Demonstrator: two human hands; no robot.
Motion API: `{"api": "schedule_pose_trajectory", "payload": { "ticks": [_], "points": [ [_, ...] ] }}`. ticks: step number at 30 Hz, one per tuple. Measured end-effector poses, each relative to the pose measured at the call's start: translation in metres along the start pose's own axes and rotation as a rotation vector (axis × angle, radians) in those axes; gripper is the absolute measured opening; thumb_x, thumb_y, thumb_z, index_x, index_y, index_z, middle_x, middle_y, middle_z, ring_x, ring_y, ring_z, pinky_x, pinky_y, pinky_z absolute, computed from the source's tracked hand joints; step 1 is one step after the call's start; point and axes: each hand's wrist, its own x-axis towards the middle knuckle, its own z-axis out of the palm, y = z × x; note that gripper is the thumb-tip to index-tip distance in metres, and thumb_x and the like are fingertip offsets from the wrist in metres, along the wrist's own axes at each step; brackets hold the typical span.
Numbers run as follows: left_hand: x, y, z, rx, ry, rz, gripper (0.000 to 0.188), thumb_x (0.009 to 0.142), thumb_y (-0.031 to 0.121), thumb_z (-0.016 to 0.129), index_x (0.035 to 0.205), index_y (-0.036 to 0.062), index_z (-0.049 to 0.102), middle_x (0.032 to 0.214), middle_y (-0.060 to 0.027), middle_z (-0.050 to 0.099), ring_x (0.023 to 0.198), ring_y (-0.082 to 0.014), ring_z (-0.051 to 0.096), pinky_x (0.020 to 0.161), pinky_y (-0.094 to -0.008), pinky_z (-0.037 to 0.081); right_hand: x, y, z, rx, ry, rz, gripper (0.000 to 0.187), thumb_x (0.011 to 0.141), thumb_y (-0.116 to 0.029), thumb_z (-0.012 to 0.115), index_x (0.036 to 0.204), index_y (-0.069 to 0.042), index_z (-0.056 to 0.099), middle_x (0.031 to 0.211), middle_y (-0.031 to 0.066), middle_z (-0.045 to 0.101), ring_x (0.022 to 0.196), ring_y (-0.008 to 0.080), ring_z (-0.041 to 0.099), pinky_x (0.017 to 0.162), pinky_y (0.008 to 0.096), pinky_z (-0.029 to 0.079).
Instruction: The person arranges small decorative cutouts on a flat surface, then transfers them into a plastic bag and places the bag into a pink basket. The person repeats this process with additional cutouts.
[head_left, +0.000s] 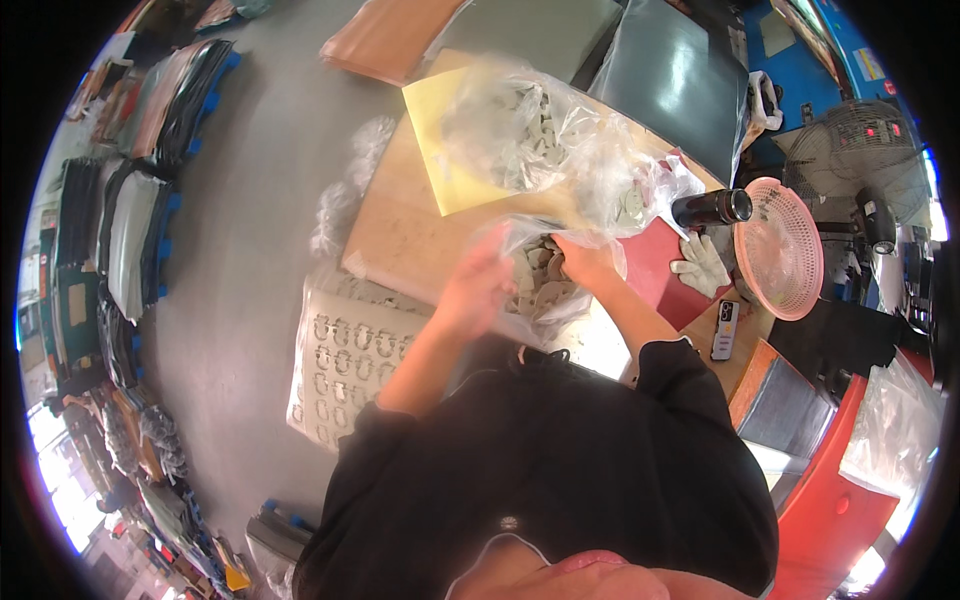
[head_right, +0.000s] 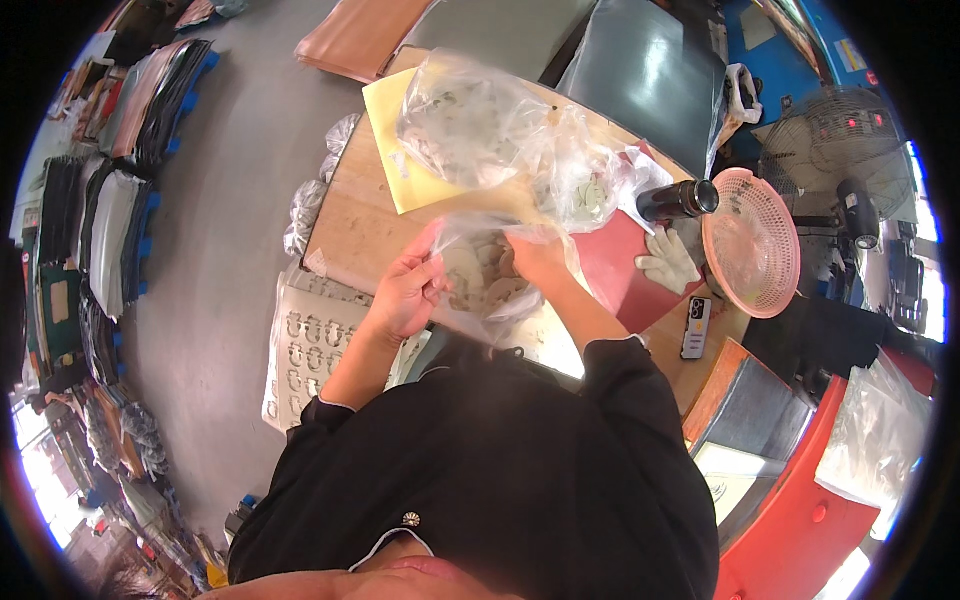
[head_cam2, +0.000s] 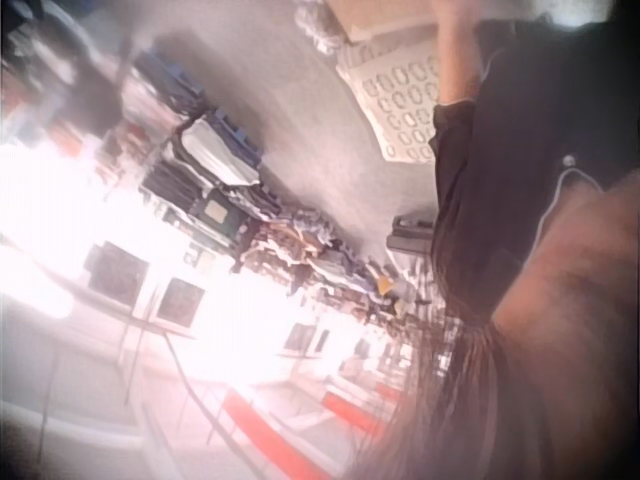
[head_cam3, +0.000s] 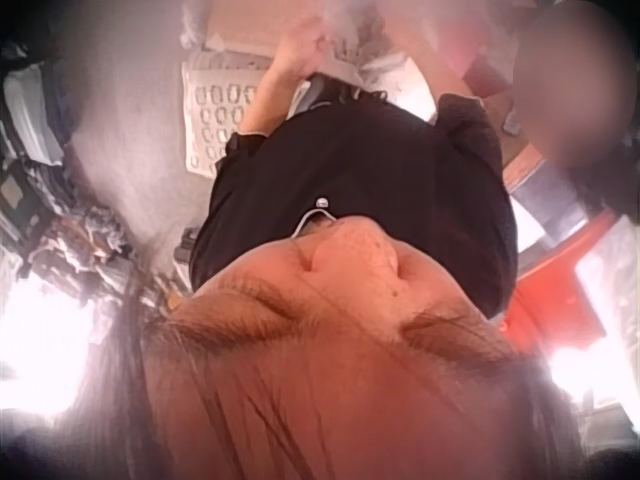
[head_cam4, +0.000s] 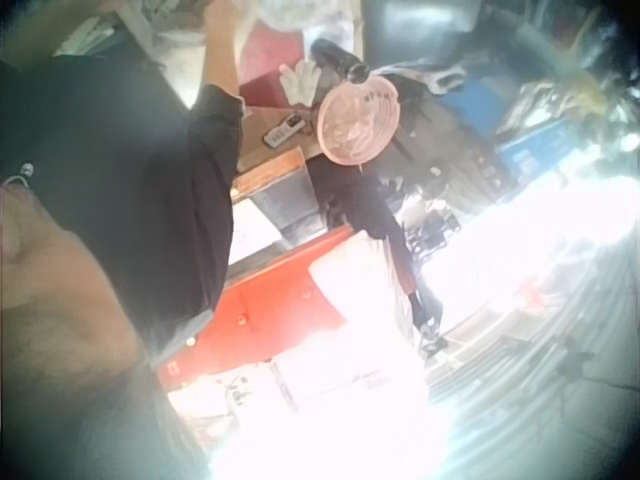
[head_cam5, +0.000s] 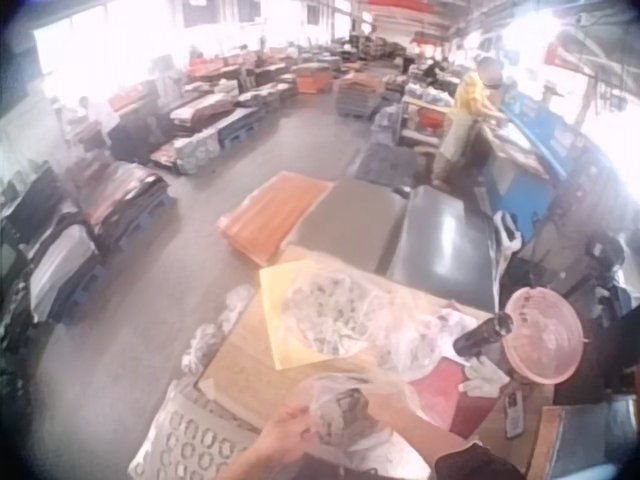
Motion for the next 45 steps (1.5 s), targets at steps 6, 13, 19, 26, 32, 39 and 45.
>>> {"api": "schedule_pose_trajectory", "payload": {
  "ticks": [6,13,19,26,32,39,45],
  "points": [
    [-0.004,0.009,0.000,0.024,0.052,0.000,0.055,0.093,0.005,0.048,0.146,0.0103,0.035,0.079,0.0051,0.045,0.064,-0.0064,0.039,0.072,-0.0273,0.043,-0.014,-0.006,-0.034,-0.034,0.085,0.105,0.025,0.086,-0.021,0.056,0.110,-0.021,0.064,0.102,0.0100,0.066,0.097,0.0319,0.061,0.079,0.0429,0.048],
    [-0.004,0.014,0.003,0.030,0.060,0.037,0.054,0.093,0.006,0.049,0.146,0.0104,0.036,0.065,0.0058,0.041,0.057,-0.0063,0.036,0.074,-0.0292,0.043,-0.043,-0.037,-0.030,0.273,0.442,0.107,0.031,0.084,-0.020,0.064,0.114,-0.016,0.062,0.101,0.0119,0.066,0.083,0.0318,0.063,0.067,0.0425,0.050],
    [-0.005,0.012,0.005,0.038,0.098,0.006,0.055,0.093,0.006,0.049,0.146,0.0102,0.035,0.066,0.0059,0.041,0.059,-0.0061,0.038,0.075,-0.0287,0.044,-0.032,-0.059,0.006,0.330,0.680,-0.200,0.046,0.081,-0.021,0.065,0.126,-0.013,0.055,0.116,0.0136,0.063,0.093,0.0318,0.063,0.081,0.0416,0.050],
    [-0.007,0.013,0.004,0.060,0.077,0.052,0.059,0.093,0.006,0.049,0.148,0.0105,0.030,0.069,0.0053,0.041,0.061,-0.0062,0.038,0.075,-0.0285,0.045,-0.043,-0.037,0.028,0.381,0.190,0.013,0.066,0.074,-0.024,0.067,0.134,-0.009,0.046,0.137,0.0194,0.045,0.120,0.0353,0.049,0.097,0.0437,0.043],
    [-0.012,0.011,-0.002,0.233,0.081,0.063,0.060,0.093,0.003,0.048,0.149,0.0102,0.029,0.076,0.0050,0.042,0.062,-0.0058,0.038,0.072,-0.0276,0.044,-0.036,0.000,0.000,0.149,-0.179,0.018,0.075,0.062,-0.035,0.076,0.127,-0.009,0.049,0.118,0.0172,0.054,0.109,0.0346,0.055,0.091,0.0430,0.047],
    [-0.013,0.009,-0.003,0.120,0.092,0.034,0.057,0.093,0.003,0.049,0.147,0.0079,0.032,0.080,0.0058,0.045,0.061,-0.0048,0.036,0.067,-0.0244,0.040,-0.039,-0.004,0.014,0.257,-0.216,0.139,0.073,0.067,-0.037,0.075,0.129,-0.010,0.048,0.123,0.0169,0.055,0.111,0.0345,0.055,0.089,0.0436,0.047],
    [-0.027,0.027,-0.025,0.224,0.071,-0.025,0.041,0.094,0.008,0.051,0.135,0.0073,0.051,0.087,0.0074,0.054,0.070,-0.0022,0.045,0.063,-0.0180,0.038,-0.014,0.018,0.006,0.341,-0.188,0.072,0.076,0.077,-0.039,0.071,0.139,-0.008,0.040,0.137,0.0209,0.046,0.123,0.0358,0.047,0.099,0.0426,0.041]
  ]
}}
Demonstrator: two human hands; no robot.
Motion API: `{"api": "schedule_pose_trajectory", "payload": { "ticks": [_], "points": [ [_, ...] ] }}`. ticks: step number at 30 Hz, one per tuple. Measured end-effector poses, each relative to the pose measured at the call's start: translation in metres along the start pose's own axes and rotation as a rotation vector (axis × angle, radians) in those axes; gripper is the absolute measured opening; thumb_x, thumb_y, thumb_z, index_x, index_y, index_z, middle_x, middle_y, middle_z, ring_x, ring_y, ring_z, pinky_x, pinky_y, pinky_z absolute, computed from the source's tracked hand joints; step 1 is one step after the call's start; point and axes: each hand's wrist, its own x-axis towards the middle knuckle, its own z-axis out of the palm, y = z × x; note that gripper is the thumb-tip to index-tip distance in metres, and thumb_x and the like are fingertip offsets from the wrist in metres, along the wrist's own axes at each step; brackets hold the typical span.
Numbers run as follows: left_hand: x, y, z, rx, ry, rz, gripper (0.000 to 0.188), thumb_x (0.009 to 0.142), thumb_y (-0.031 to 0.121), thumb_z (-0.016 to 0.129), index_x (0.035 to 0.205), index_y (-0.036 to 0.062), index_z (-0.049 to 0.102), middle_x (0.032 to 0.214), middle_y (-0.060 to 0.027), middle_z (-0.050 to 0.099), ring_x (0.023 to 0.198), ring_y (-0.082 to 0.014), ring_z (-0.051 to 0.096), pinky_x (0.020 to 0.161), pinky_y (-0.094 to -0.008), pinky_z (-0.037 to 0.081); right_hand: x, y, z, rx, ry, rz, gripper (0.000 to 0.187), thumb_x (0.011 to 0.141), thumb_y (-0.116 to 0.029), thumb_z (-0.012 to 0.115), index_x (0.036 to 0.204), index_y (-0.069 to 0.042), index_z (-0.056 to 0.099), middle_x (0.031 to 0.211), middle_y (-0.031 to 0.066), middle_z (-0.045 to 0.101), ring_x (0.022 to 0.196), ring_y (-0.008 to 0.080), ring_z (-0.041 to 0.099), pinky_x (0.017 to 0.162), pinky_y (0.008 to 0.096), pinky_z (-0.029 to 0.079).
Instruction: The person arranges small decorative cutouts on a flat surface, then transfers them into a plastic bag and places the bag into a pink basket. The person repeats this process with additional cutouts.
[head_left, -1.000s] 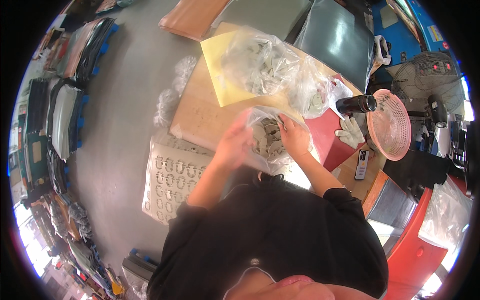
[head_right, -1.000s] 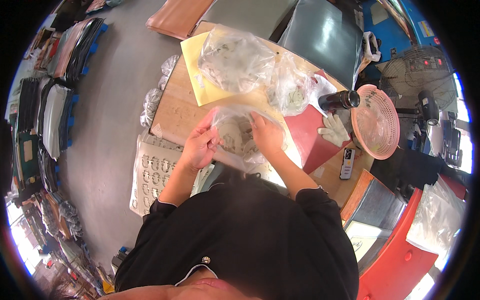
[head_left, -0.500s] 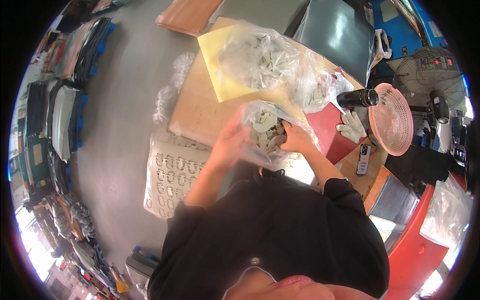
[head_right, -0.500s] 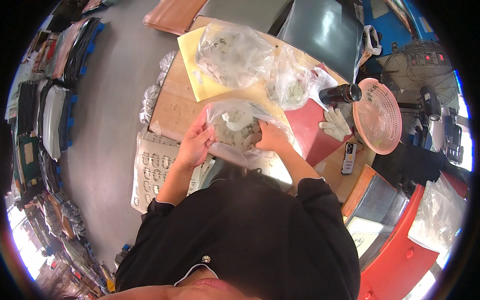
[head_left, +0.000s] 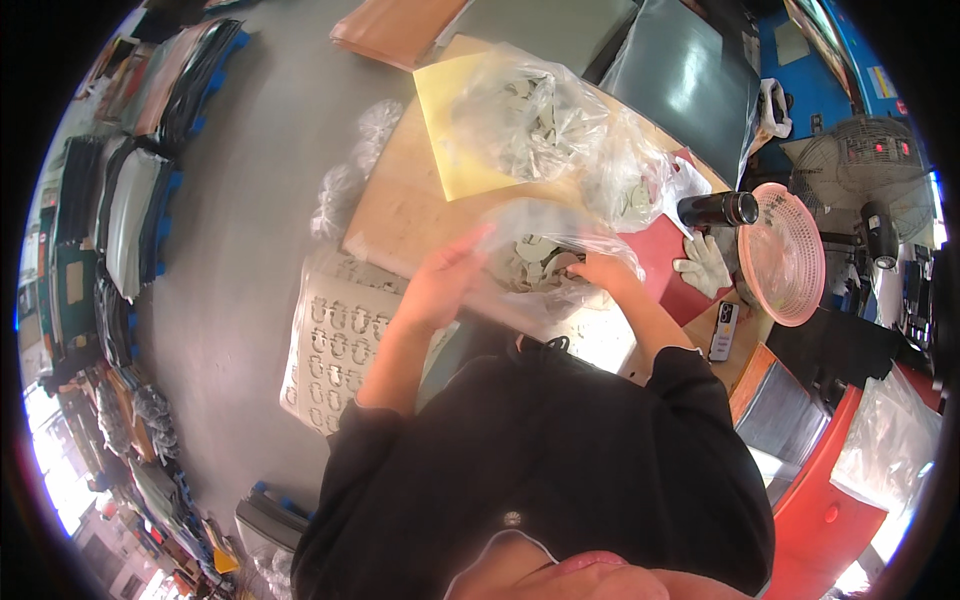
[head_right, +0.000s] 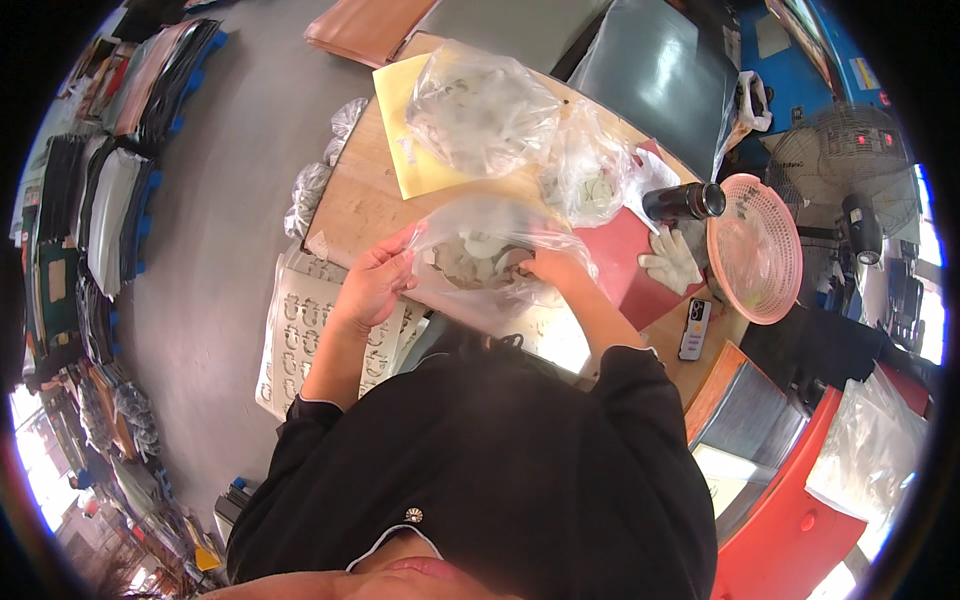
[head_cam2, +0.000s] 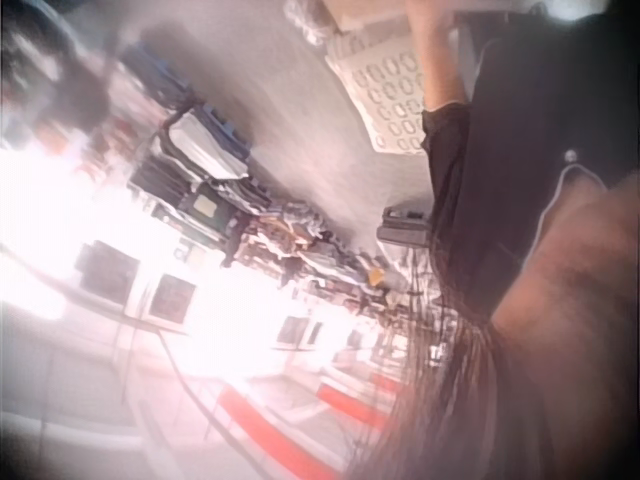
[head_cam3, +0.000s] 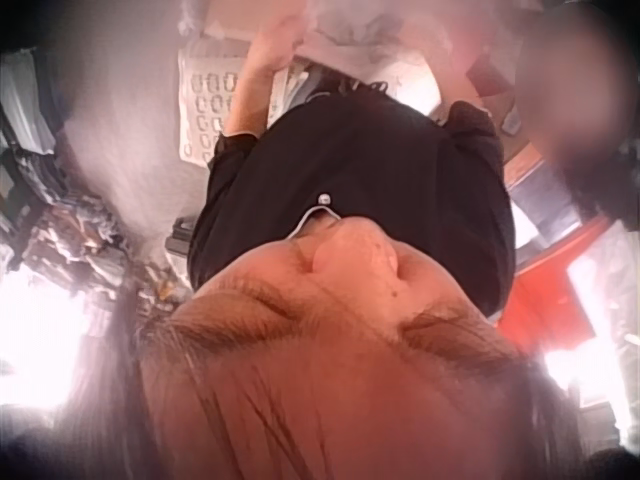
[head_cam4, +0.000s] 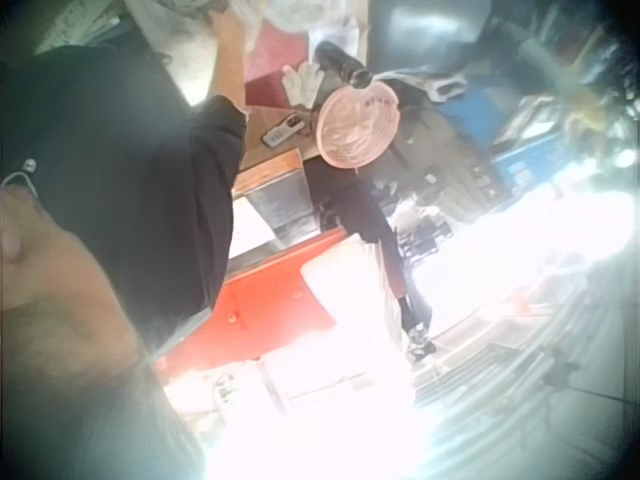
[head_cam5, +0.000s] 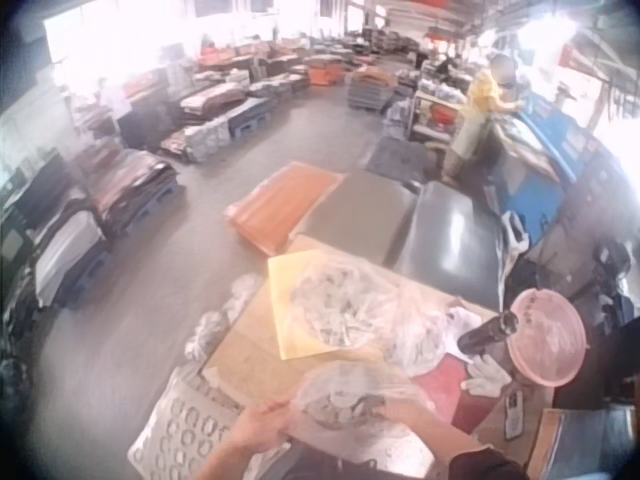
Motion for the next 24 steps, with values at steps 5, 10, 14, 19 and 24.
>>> {"api": "schedule_pose_trajectory", "payload": {
  "ticks": [5,10,14,19,24],
  "points": [
    [-0.005,-0.004,0.000,-0.002,0.121,0.030,0.040,0.094,0.009,0.052,0.134,0.0052,0.051,0.082,0.0069,0.051,0.067,-0.0029,0.042,0.064,-0.0204,0.038,-0.063,-0.029,-0.031,-0.492,-0.010,-0.257,0.063,0.079,-0.046,0.069,0.125,-0.004,0.055,0.124,0.0190,0.057,0.114,0.0338,0.055,0.094,0.0425,0.045],
    [-0.002,0.013,0.016,0.131,0.207,0.150,0.039,0.094,0.009,0.052,0.133,0.0038,0.046,0.070,0.0044,0.045,0.060,-0.0060,0.038,0.063,-0.0254,0.037,-0.103,-0.048,-0.066,-0.985,-0.319,-0.241,0.022,0.082,-0.024,0.061,0.079,-0.004,0.070,0.075,0.0137,0.067,0.076,0.0322,0.066,0.070,0.0425,0.051],
    [-0.018,0.043,0.048,0.236,0.214,0.239,0.041,0.093,0.007,0.053,0.133,0.0028,0.045,0.070,0.0035,0.046,0.061,-0.0076,0.038,0.062,-0.0260,0.036,-0.121,-0.053,-0.135,-0.797,-0.078,-0.268,0.013,0.078,-0.015,0.058,0.078,-0.006,0.067,0.075,0.0131,0.066,0.075,0.0326,0.065,0.068,0.0430,0.050],
    [-0.078,0.072,0.051,0.211,0.043,0.456,0.047,0.091,0.004,0.051,0.136,0.0047,0.040,0.071,0.0018,0.047,0.063,-0.0087,0.040,0.062,-0.0258,0.035,-0.170,-0.067,-0.179,-0.640,0.158,-0.448,0.010,0.076,-0.012,0.057,0.073,-0.009,0.066,0.073,0.0104,0.066,0.074,0.0314,0.066,0.064,0.0417,0.052],
    [-0.023,0.012,0.036,0.499,0.142,0.283,0.054,0.087,0.004,0.055,0.138,0.0062,0.039,0.104,-0.0056,0.057,0.082,-0.0081,0.053,0.070,-0.0226,0.044,-0.115,-0.066,-0.119,-0.720,0.178,-0.414,0.008,0.074,-0.015,0.064,0.076,-0.008,0.062,0.070,0.0100,0.062,0.073,0.0312,0.063,0.068,0.0438,0.048]
  ]
}}
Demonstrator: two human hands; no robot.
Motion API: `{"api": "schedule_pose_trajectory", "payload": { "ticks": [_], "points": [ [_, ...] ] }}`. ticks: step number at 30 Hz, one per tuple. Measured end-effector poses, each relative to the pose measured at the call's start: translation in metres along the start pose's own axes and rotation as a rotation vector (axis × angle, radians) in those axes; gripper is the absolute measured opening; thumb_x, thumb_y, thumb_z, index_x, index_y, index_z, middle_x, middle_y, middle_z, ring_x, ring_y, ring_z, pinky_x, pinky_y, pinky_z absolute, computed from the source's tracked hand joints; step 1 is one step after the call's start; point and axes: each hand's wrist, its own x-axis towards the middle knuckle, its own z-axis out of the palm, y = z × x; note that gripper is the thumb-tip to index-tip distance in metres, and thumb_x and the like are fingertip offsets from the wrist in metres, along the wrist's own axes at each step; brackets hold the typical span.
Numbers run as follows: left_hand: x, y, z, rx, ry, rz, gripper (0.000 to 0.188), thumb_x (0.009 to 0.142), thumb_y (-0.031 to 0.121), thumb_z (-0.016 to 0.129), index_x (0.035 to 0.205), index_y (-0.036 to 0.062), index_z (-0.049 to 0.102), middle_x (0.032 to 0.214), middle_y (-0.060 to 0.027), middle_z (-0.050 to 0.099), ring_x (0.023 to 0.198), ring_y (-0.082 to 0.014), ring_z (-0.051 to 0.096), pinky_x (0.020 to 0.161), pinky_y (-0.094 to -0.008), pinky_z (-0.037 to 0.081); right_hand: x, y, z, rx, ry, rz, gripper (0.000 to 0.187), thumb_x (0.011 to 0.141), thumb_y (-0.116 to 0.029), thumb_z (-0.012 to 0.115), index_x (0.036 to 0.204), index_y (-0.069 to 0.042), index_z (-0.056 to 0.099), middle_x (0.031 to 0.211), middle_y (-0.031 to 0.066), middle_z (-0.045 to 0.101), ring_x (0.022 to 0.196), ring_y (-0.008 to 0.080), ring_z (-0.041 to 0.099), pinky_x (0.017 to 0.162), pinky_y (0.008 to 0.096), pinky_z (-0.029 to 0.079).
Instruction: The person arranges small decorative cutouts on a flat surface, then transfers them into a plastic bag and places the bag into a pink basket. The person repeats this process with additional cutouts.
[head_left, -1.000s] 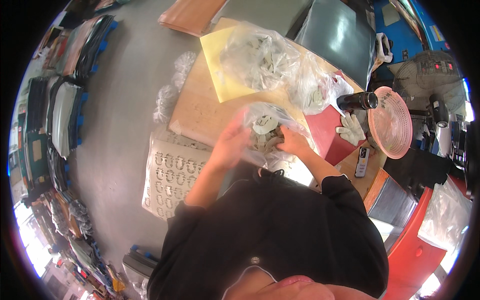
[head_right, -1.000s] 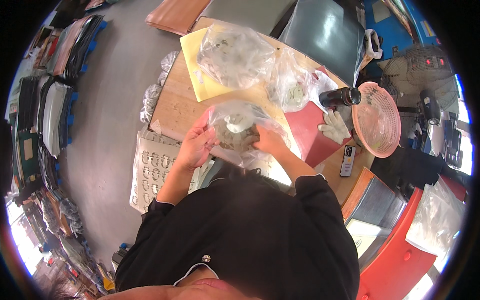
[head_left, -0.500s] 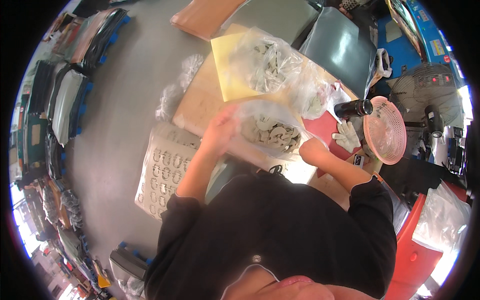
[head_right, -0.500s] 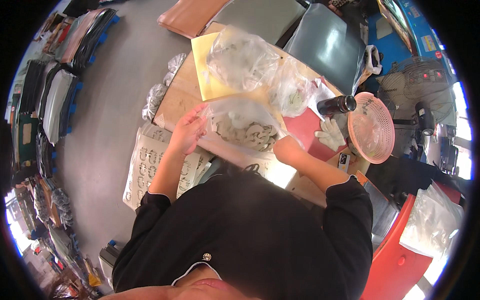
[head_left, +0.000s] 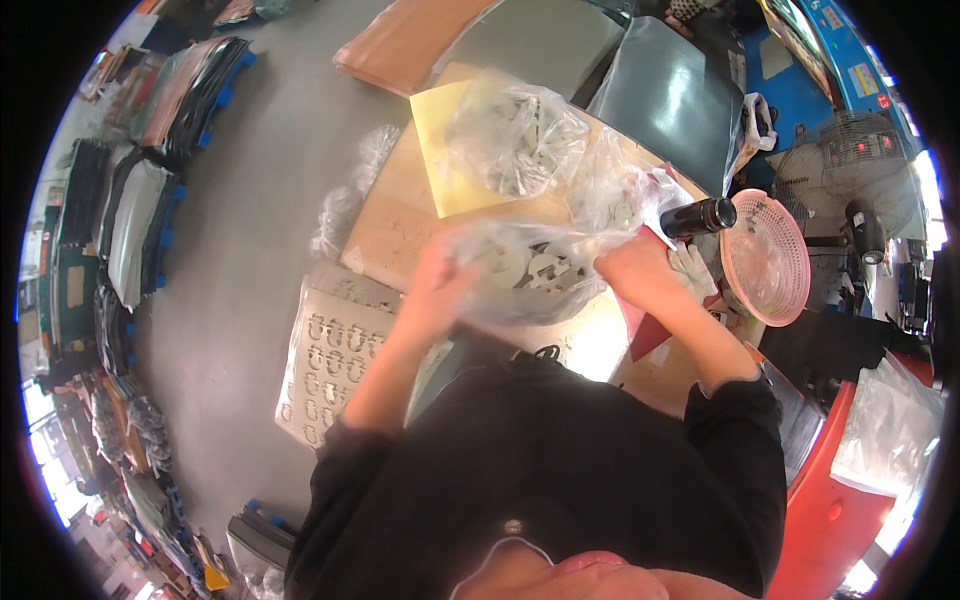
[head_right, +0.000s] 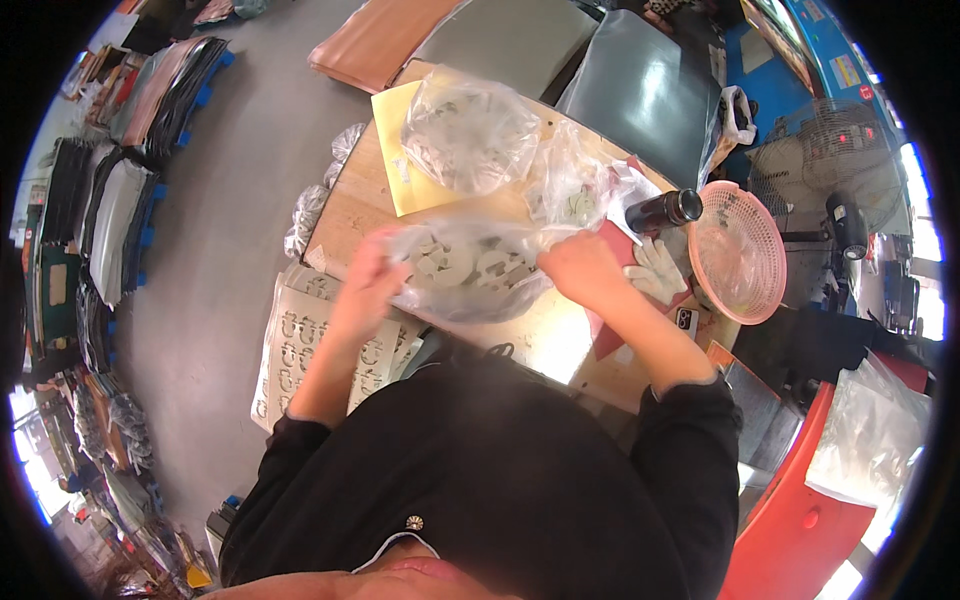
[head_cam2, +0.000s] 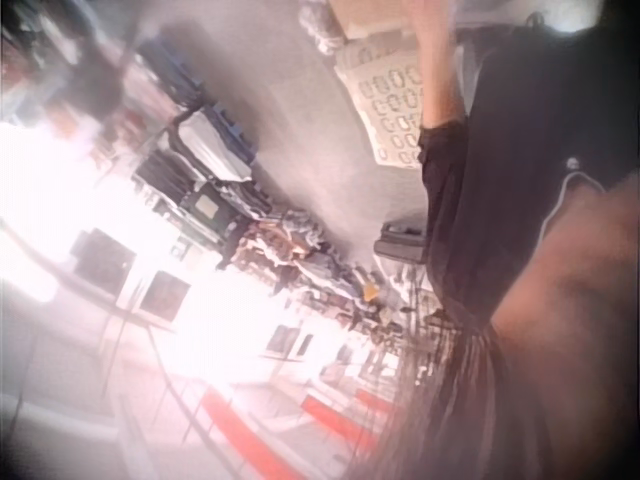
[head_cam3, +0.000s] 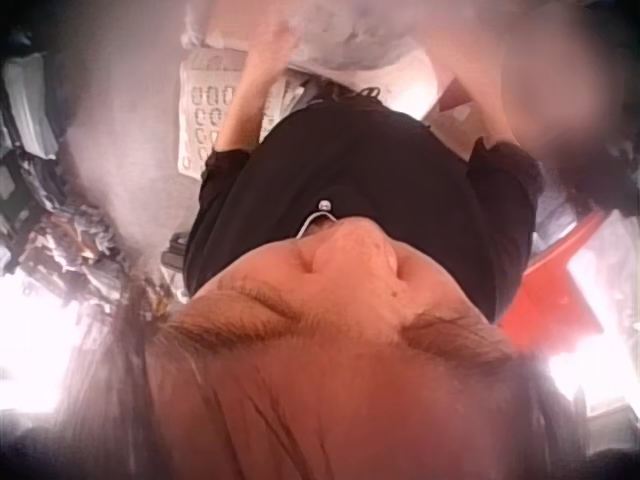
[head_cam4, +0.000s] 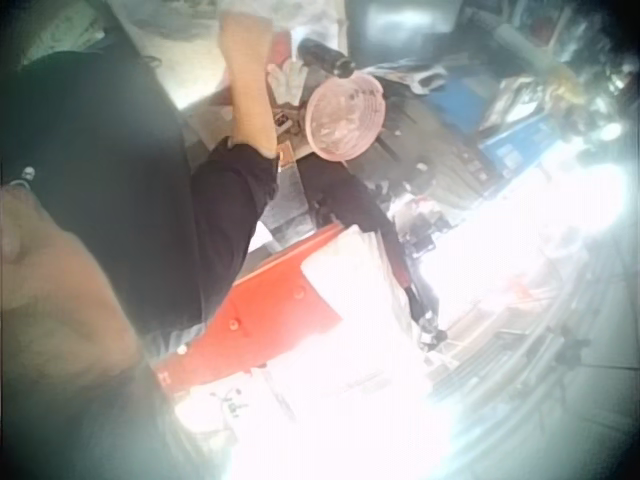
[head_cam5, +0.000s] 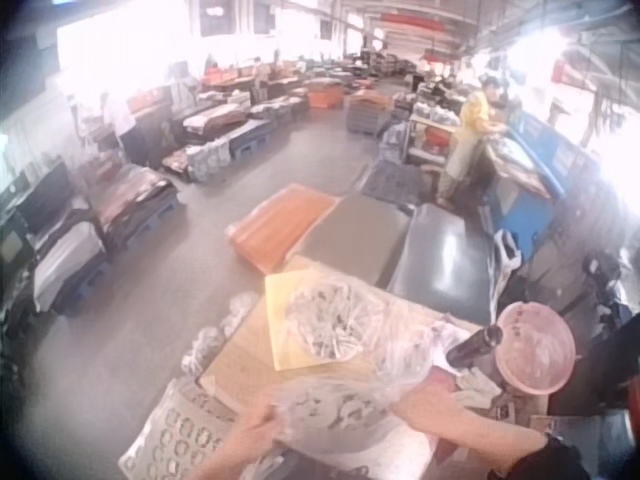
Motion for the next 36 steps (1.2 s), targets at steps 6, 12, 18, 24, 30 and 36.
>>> {"api": "schedule_pose_trajectory", "payload": {
  "ticks": [6,12,18,24,30,36],
  "points": [
    [0.006,-0.033,-0.008,0.072,0.008,0.006,0.052,0.089,0.006,0.058,0.137,0.0053,0.039,0.086,-0.0019,0.056,0.075,-0.0093,0.054,0.069,-0.0236,0.045,0.006,-0.019,0.048,0.324,0.053,-0.151,0.025,0.081,-0.024,0.065,0.099,-0.006,0.064,0.102,0.0156,0.063,0.101,0.0311,0.059,0.087,0.0427,0.045],
    [0.012,-0.026,-0.013,0.254,0.047,0.126,0.050,0.091,0.001,0.054,0.138,0.0038,0.037,0.076,-0.0022,0.055,0.072,-0.0098,0.059,0.068,-0.0243,0.046,0.074,-0.089,0.092,0.736,0.159,0.109,0.035,0.087,-0.022,0.059,0.116,-0.004,0.057,0.116,0.0205,0.058,0.111,0.0362,0.053,0.094,0.0438,0.043],
    [-0.008,-0.031,0.000,0.594,0.009,0.362,0.047,0.087,0.001,0.059,0.131,0.0044,0.044,0.076,-0.0111,0.060,0.069,-0.0233,0.062,0.066,-0.0324,0.050,0.153,-0.089,0.123,0.664,0.219,0.263,0.037,0.085,-0.021,0.057,0.118,-0.004,0.053,0.103,0.0216,0.061,0.094,0.0393,0.058,0.081,0.0458,0.047],
    [-0.019,-0.041,0.008,0.529,0.010,0.554,0.051,0.078,0.002,0.066,0.127,0.0076,0.050,0.077,-0.0139,0.062,0.071,-0.0341,0.061,0.064,-0.0399,0.050,0.204,-0.075,0.125,0.667,-0.230,0.267,0.030,0.078,-0.031,0.063,0.091,-0.004,0.068,0.088,0.0179,0.066,0.081,0.0332,0.063,0.071,0.0416,0.050],
    [-0.015,-0.059,0.007,0.497,-0.012,0.578,0.055,0.076,0.001,0.067,0.127,0.0082,0.050,0.076,-0.0127,0.063,0.070,-0.0344,0.060,0.063,-0.0432,0.048,0.215,-0.080,0.151,0.606,-0.001,-0.004,0.028,0.077,-0.031,0.064,0.093,-0.008,0.070,0.086,0.0178,0.066,0.070,0.0314,0.061,0.066,0.0409,0.050],
    [-0.020,-0.058,0.002,0.288,0.099,0.441,0.052,0.082,0.000,0.063,0.131,0.0093,0.049,0.073,-0.0087,0.060,0.066,-0.0250,0.059,0.063,-0.0361,0.048,0.190,-0.084,0.144,0.544,0.101,-0.003,0.021,0.080,-0.021,0.060,0.096,-0.008,0.067,0.090,0.0134,0.066,0.072,0.0305,0.062,0.066,0.0392,0.051]
  ]
}}
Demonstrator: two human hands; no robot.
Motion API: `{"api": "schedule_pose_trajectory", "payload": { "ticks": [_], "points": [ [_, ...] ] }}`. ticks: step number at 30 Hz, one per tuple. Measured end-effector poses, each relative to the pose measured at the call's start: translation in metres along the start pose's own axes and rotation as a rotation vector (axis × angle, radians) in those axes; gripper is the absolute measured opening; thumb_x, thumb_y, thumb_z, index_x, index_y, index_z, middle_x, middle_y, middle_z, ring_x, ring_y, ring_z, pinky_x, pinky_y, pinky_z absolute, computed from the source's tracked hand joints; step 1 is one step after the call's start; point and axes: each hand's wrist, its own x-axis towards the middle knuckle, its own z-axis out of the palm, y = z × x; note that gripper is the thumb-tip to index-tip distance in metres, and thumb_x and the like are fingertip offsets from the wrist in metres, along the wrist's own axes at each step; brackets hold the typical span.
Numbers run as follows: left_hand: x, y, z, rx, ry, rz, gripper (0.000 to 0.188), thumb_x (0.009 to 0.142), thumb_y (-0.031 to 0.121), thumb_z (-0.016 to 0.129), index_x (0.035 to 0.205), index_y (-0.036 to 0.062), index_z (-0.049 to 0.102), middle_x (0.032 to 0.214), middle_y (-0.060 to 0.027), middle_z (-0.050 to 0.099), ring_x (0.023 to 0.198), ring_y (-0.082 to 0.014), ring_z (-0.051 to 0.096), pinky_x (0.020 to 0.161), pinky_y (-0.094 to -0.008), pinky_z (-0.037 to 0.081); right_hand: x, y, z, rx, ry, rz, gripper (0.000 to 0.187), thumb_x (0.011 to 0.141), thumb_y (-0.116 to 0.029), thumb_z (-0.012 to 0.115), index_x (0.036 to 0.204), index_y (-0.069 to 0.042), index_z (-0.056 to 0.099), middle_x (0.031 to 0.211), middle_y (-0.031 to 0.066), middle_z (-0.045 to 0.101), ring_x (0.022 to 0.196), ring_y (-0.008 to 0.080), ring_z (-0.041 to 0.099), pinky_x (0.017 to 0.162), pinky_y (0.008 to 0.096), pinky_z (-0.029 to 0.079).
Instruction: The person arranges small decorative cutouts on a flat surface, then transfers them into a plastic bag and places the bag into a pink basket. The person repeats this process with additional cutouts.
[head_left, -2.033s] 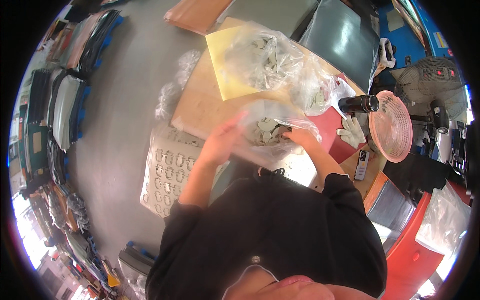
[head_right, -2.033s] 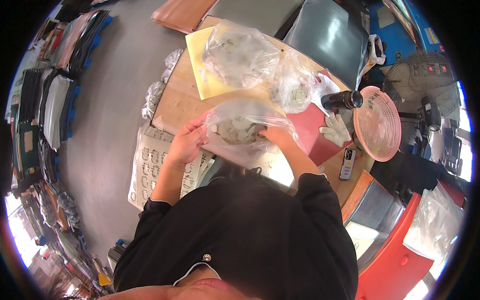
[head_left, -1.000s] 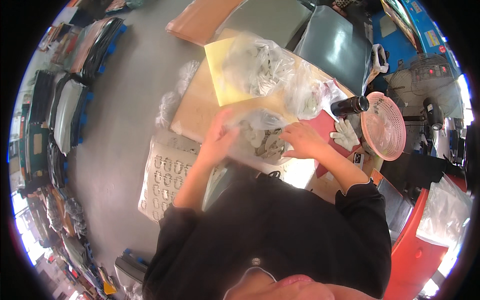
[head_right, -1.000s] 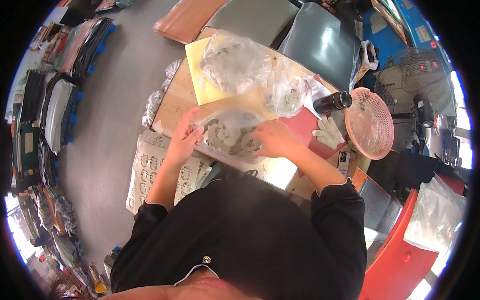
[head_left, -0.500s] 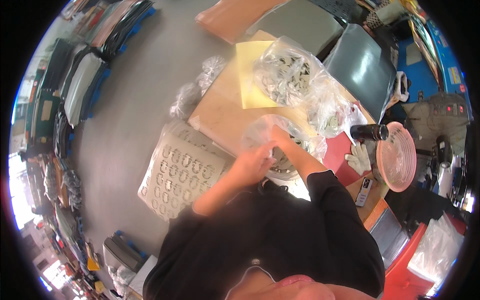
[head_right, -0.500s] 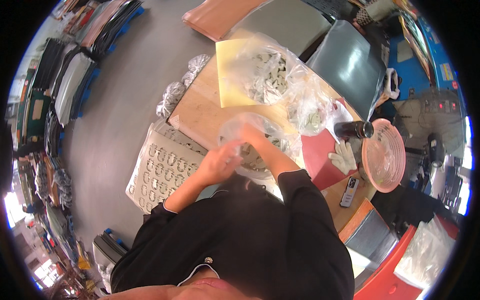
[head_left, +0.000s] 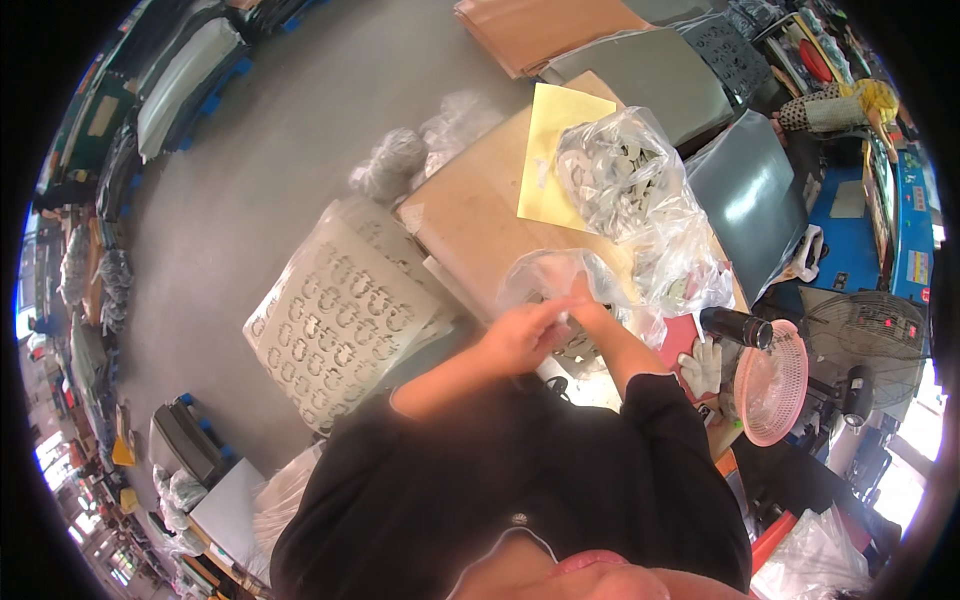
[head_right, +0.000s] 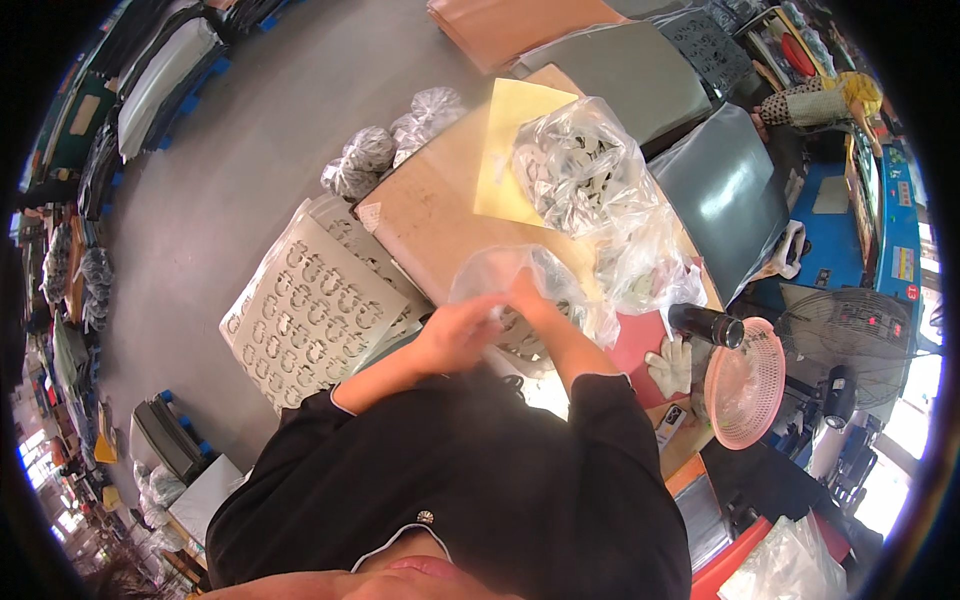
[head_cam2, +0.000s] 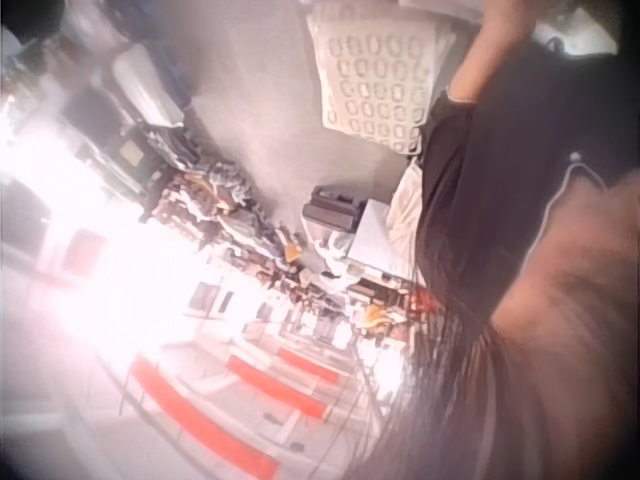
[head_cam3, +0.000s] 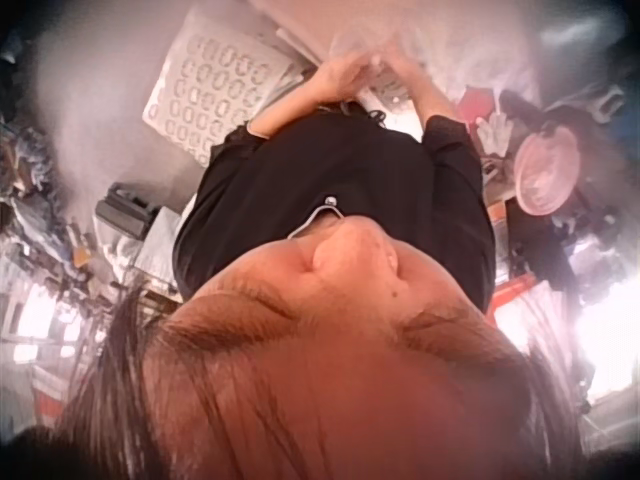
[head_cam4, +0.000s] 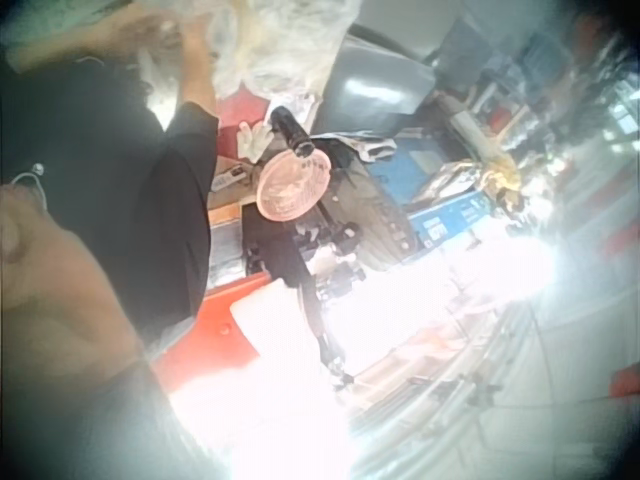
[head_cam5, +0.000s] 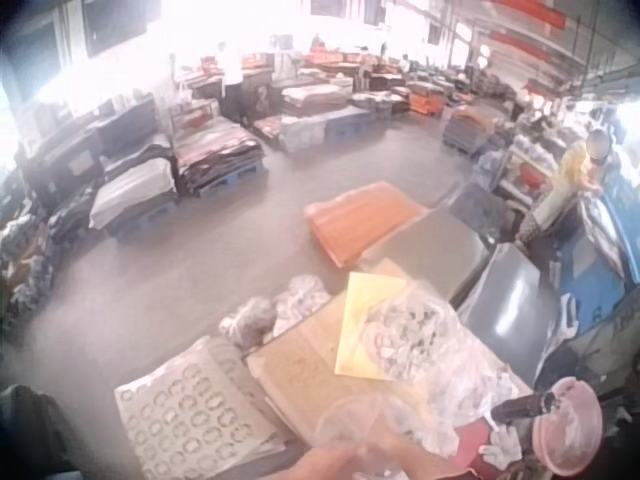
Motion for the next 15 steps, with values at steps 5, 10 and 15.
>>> {"api": "schedule_pose_trajectory", "payload": {
  "ticks": [5,10,15],
  "points": [
    [0.002,-0.005,-0.001,-0.245,0.152,-0.155,0.047,0.089,-0.003,0.053,0.133,0.0066,0.044,0.082,-0.0033,0.065,0.066,-0.0098,0.056,0.067,-0.0258,0.048,-0.033,-0.012,-0.038,-0.032,0.416,-0.257,0.013,0.082,-0.009,0.058,0.093,-0.008,0.065,0.088,0.0080,0.066,0.074,0.0293,0.063,0.066,0.0370,0.051],
    [0.014,-0.014,0.004,-0.282,0.221,-0.194,0.056,0.091,-0.005,0.047,0.143,0.0100,0.029,0.114,-0.0074,0.061,0.070,-0.0061,0.052,0.069,-0.0227,0.048,-0.046,-0.029,-0.078,-0.087,0.531,-0.481,0.013,0.078,-0.007,0.063,0.090,-0.010,0.066,0.088,0.0075,0.067,0.072,0.0273,0.064,0.063,0.0360,0.051],
    [0.022,-0.014,-0.003,-0.357,0.149,-0.282,0.062,0.092,-0.006,0.044,0.147,0.0130,0.020,0.130,-0.0123,0.053,0.079,-0.0059,0.051,0.070,-0.0222,0.048,-0.084,-0.034,-0.095,0.210,0.332,0.076,0.017,0.079,-0.014,0.067,0.095,-0.010,0.066,0.089,0.0097,0.067,0.078,0.0308,0.064,0.069,0.0383,0.052]
  ]
}}
